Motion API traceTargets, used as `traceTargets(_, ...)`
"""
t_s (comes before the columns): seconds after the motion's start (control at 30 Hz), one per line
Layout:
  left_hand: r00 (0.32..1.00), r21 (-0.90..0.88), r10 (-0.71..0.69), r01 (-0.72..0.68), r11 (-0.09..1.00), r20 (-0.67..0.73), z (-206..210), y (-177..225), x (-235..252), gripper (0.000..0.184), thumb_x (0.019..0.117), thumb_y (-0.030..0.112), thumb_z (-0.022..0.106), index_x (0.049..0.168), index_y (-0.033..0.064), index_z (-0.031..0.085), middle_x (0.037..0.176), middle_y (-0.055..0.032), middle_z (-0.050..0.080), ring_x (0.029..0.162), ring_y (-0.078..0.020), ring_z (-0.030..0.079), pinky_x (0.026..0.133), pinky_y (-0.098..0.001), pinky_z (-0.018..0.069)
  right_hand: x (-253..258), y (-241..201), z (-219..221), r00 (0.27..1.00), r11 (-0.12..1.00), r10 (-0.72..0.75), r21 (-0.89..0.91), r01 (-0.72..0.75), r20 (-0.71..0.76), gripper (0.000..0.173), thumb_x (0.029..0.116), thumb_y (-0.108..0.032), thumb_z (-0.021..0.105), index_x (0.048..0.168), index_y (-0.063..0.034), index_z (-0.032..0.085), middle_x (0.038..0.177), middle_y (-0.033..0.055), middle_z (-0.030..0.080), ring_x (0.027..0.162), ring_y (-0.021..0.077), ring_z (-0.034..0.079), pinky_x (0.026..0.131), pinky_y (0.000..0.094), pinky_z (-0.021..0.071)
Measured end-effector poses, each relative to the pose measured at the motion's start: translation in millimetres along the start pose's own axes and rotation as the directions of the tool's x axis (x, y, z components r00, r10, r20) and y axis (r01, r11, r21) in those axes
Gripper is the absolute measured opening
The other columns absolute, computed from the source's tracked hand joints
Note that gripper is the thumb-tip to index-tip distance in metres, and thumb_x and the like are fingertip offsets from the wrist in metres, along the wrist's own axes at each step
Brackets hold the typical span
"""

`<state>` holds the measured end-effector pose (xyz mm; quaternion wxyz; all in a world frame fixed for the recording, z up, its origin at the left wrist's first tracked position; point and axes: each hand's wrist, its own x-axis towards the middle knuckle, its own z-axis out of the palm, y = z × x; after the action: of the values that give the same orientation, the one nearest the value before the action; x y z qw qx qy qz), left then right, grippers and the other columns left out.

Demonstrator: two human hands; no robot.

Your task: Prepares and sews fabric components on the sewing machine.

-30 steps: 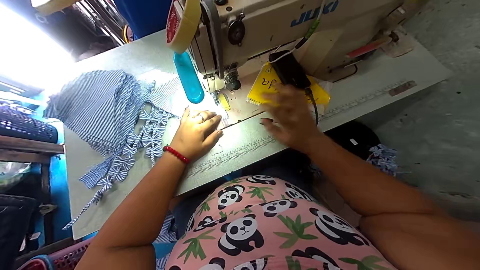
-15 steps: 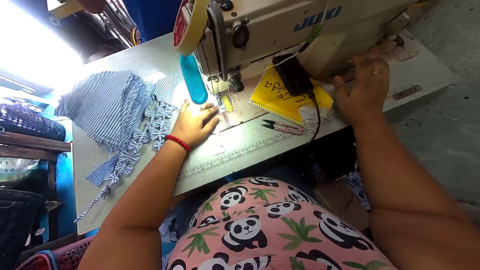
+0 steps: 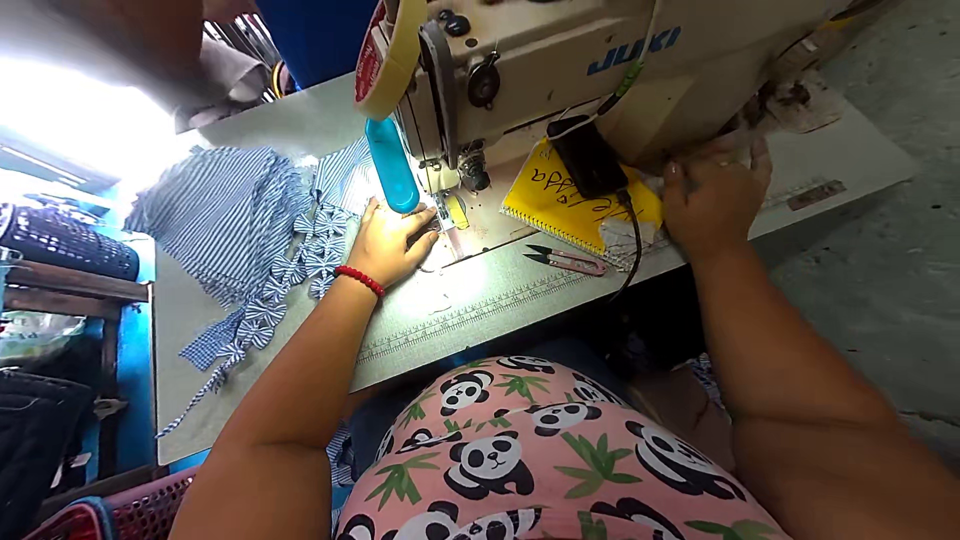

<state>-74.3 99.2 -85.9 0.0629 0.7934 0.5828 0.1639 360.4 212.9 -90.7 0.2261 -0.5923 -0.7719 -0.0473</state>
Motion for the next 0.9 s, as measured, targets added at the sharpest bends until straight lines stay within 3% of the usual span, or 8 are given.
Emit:
traceTargets(0.07,1.0,0.0,0.001,-0.001,1.0,0.001,1,-1,-1,0.048,0.1036,0.043,0.045,0.136,0.0164,0.068,0.137,-0.0106,0.066,0.132,-0.0309,0.058,0.117,-0.0623,0.0298,-1,2,1,0.998,1.0,-0.009,0.009,0.009,-0.058,0.055,0.1095,-0.042,0.034,0.136,-0.0031,0.063,0.138,0.0204,0.064,0.135,0.0386,0.055,0.123,0.066,0.0132)
traceTargets(0.17,1.0,0.011,0.0,0.0,1.0,0.003,1,0,0,0.048,0.1031,0.043,0.045,0.136,0.0167,0.068,0.137,-0.0107,0.067,0.132,-0.0319,0.059,0.116,-0.0635,0.031,-2,1,0,0.995,1.0,-0.012,0.002,0.012,-0.095,0.065,0.1054,-0.048,0.039,0.157,-0.0084,0.039,0.161,0.0184,0.041,0.153,0.0377,0.031,0.123,0.0663,0.0114)
traceTargets(0.27,1.0,0.033,-0.01,0.01,0.999,0.008,-2,2,1,0.047,0.1023,0.041,0.047,0.134,0.0151,0.069,0.136,-0.0101,0.067,0.131,-0.0316,0.059,0.115,-0.0608,0.0336,-2,1,2,0.996,0.999,-0.022,0.023,0.024,-0.088,0.072,0.1044,-0.053,0.04,0.16,-0.0087,0.033,0.165,0.0207,0.033,0.155,0.0421,0.025,0.122,0.0683,0.0124)
traceTargets(0.37,0.996,0.031,-0.069,0.068,0.997,0.052,-4,10,-1,0.045,0.1052,0.037,0.045,0.139,0.0152,0.065,0.142,-0.0089,0.063,0.138,-0.0308,0.053,0.119,-0.0611,0.029,-4,7,4,0.994,0.999,-0.024,0.037,0.029,-0.11,0.073,0.1053,-0.054,0.038,0.162,-0.009,0.028,0.168,0.0214,0.023,0.155,0.0434,0.02,0.123,0.0659,0.0128)
traceTargets(0.53,0.964,0.021,-0.046,0.053,0.998,-0.263,-21,22,-48,0.031,0.1003,0.014,0.054,0.123,0.0052,0.073,0.124,-0.0155,0.072,0.122,-0.0353,0.065,0.107,-0.0514,0.0479,-6,1,-2,0.991,0.997,0.025,0.077,-0.015,-0.135,0.068,0.105,-0.049,0.04,0.159,-0.008,0.035,0.166,0.0236,0.028,0.154,0.0431,0.024,0.124,0.0611,0.0157)
traceTargets(0.67,0.808,-0.096,-0.322,0.317,0.944,-0.493,-64,0,-119,0.028,0.1015,0.01,0.055,0.121,-0.0001,0.072,0.118,-0.0204,0.072,0.115,-0.0334,0.067,0.102,-0.049,0.0516,-8,2,-2,0.981,0.992,0.066,0.115,-0.045,-0.181,0.061,0.1056,-0.041,0.044,0.154,-0.0039,0.043,0.162,0.0275,0.033,0.151,0.0466,0.029,0.123,0.0581,0.021)
traceTargets(0.8,0.61,-0.256,-0.626,0.586,0.769,-0.486,-90,6,-179,0.038,0.1093,0.023,0.046,0.132,-0.0025,0.062,0.127,-0.025,0.065,0.113,-0.033,0.066,0.101,-0.0474,0.0521,-10,5,-4,0.954,0.987,0.11,0.14,-0.073,-0.278,0.052,0.1048,-0.034,0.048,0.143,0.0,0.054,0.149,0.0312,0.046,0.14,0.0477,0.042,0.119,0.0542,0.0291)
traceTargets(0.9,0.667,-0.224,-0.615,0.581,0.783,-0.42,-72,32,-199,0.036,0.108,0.019,0.046,0.127,-0.005,0.064,0.122,-0.0248,0.067,0.111,-0.0343,0.067,0.1,-0.0519,0.0522,-9,9,1,0.945,0.991,0.099,0.115,-0.066,-0.311,0.049,0.1046,-0.033,0.048,0.14,-0.0008,0.057,0.141,0.0323,0.051,0.134,0.0486,0.046,0.115,0.0552,0.0323)
